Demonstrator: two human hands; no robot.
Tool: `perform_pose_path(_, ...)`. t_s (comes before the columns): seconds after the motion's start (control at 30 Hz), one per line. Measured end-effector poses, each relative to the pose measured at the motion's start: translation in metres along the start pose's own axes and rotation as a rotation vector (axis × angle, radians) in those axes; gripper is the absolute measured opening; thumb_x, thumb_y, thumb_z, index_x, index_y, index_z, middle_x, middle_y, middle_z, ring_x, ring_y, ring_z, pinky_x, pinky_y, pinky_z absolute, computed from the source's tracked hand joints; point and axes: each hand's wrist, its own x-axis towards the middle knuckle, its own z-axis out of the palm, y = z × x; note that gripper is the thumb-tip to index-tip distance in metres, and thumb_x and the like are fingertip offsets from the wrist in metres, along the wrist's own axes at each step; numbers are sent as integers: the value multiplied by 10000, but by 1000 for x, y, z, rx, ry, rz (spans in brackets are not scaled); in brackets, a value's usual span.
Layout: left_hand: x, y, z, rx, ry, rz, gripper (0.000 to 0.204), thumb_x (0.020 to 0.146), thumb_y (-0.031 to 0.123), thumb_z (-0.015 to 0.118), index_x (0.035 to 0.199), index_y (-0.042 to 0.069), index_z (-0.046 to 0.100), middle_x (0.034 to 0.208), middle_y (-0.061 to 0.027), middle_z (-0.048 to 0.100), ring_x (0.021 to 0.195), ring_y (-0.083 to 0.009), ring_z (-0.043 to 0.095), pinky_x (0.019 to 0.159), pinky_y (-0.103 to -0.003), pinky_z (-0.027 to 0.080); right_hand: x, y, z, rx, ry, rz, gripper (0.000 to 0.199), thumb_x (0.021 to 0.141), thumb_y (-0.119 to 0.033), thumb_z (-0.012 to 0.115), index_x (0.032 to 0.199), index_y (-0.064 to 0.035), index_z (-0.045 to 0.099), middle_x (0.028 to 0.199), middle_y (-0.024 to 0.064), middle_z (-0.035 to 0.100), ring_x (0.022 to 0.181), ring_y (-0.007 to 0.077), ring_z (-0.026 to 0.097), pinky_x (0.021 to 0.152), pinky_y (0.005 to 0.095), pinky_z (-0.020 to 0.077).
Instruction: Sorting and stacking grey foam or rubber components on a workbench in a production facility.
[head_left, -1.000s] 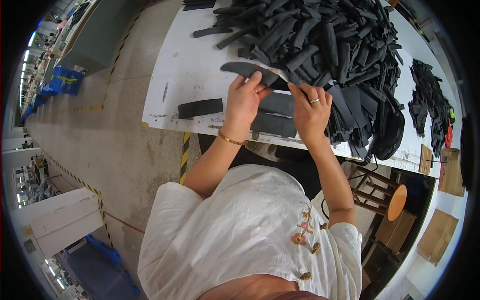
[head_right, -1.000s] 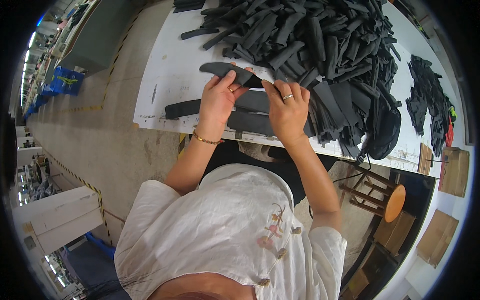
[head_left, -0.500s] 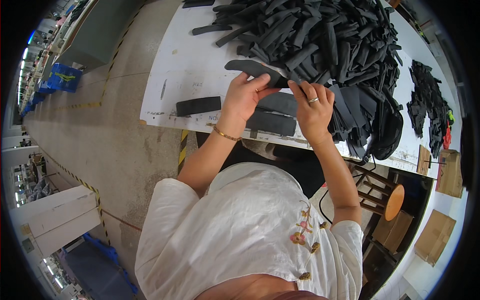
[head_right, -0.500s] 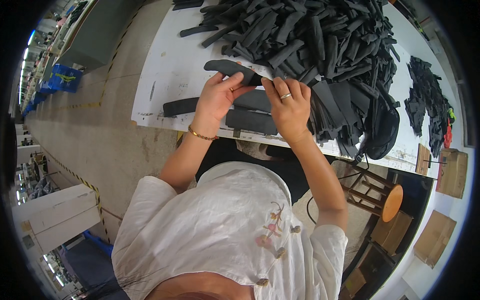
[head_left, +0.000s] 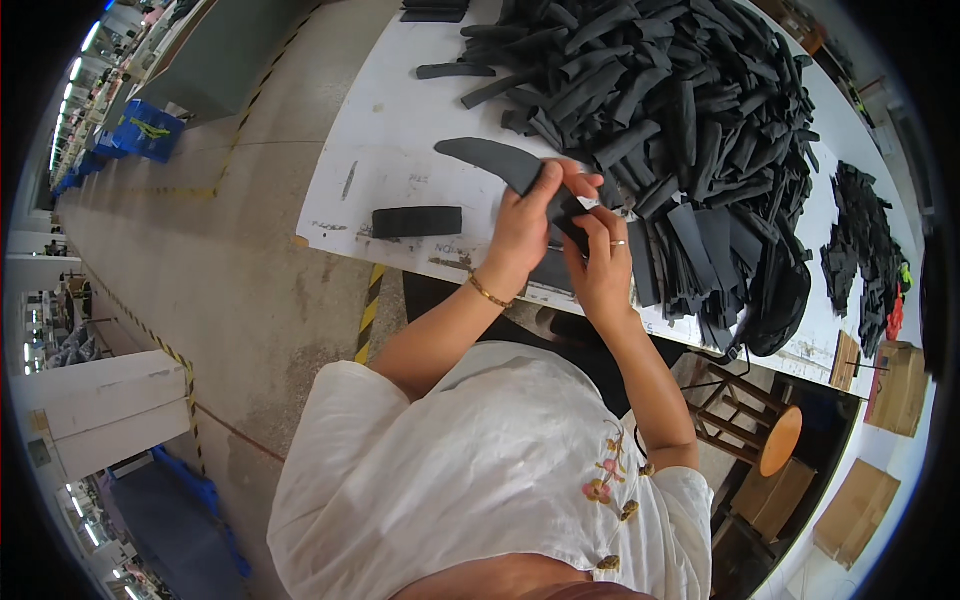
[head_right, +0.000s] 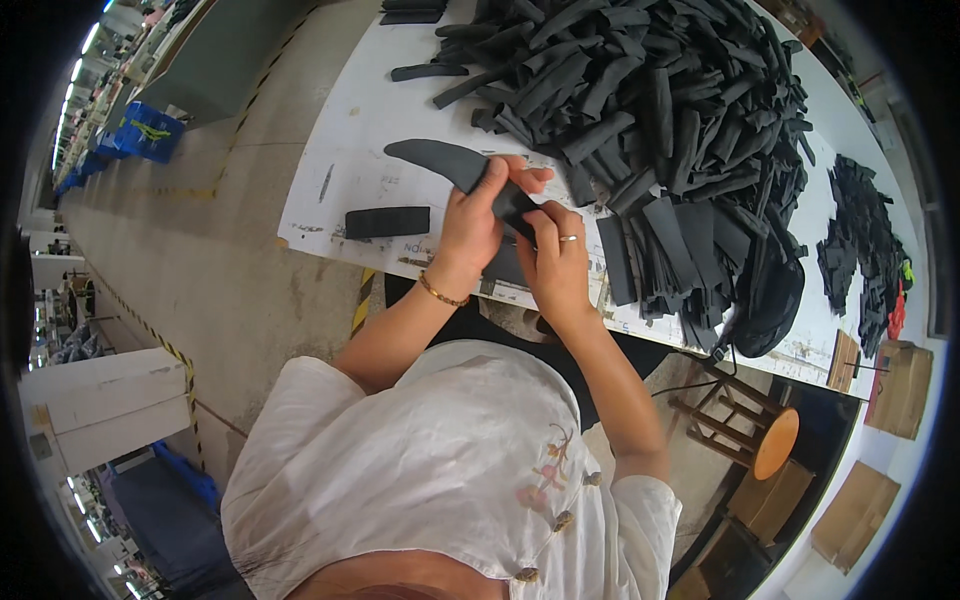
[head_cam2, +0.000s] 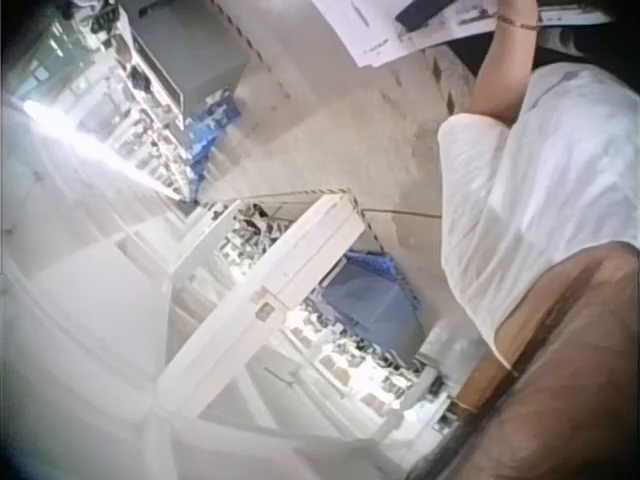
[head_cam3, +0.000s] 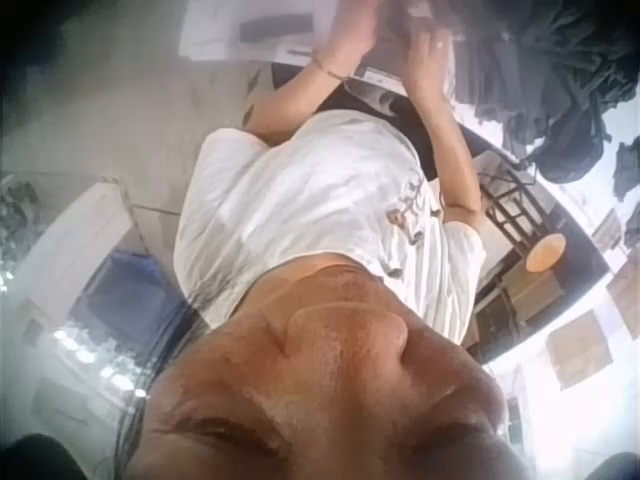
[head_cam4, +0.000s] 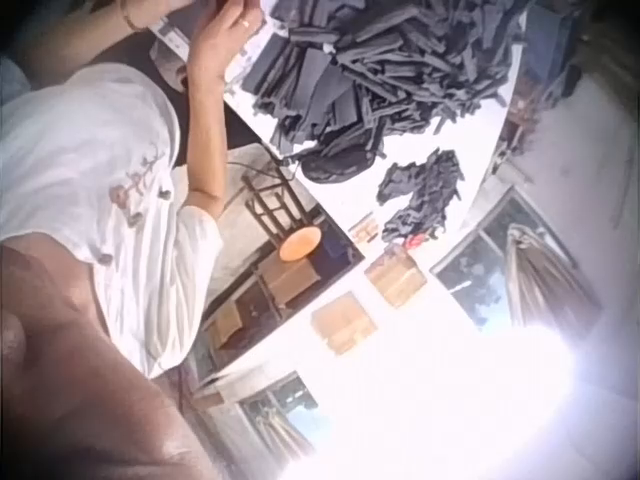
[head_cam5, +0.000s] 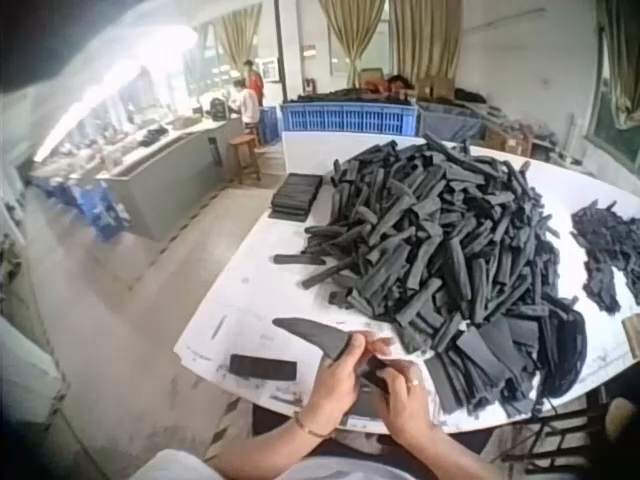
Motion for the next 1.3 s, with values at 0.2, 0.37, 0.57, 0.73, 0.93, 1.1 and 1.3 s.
perform_pose_path(0.2,-5,6,4,-85,99,-107,261,1000,237,527,1057,-4,609,987,-167,697,971,-248,665,905,-367,505,13,-10,-8,-13,-20,-37,346,734,15,727,1041,-31,575,1104,174,555,961,371,572,791,431,494)
perform_pose_path(0.37,-10,-2,12,-147,79,-122,293,995,270,531,1057,0,629,1067,-180,687,988,-241,662,924,-359,485,17,-1,-18,61,-74,-4,256,749,-2,744,967,-26,612,1035,155,592,832,327,630,683,385,525)
perform_pose_path(0.57,-10,-3,0,-141,105,-165,299,991,277,539,1069,3,628,1070,-175,686,1023,-242,647,919,-364,484,17,-5,-25,85,-157,69,183,795,30,697,949,-14,608,1007,144,592,795,315,634,657,366,519)
perform_pose_path(0.73,2,13,9,-287,240,-153,307,992,273,543,1095,-8,610,1022,-163,690,990,-254,650,907,-371,496,18,13,-39,78,-162,-64,162,792,22,709,920,-2,612,964,154,609,787,336,630,674,376,516)
perform_pose_path(0.93,6,16,18,-244,209,9,301,991,272,550,1075,-13,600,879,-128,674,861,-265,666,868,-391,521,36,10,-47,104,-111,-83,114,803,39,691,896,7,633,925,140,628,733,294,622,640,329,504)
perform_pose_path(1.1,4,13,14,-197,211,23,300,992,282,550,1068,-4,599,843,-109,662,847,-250,660,846,-370,517,35,6,-40,150,-123,-59,127,804,54,681,908,4,629,939,138,626,731,285,622,637,325,502)
perform_pose_path(1.3,-6,8,18,-340,236,-112,289,996,287,540,1075,16,602,840,-91,658,836,-244,656,834,-369,515,34,-2,-28,120,-81,-122,138,802,58,683,908,6,613,943,139,622,730,294,617,638,329,499)
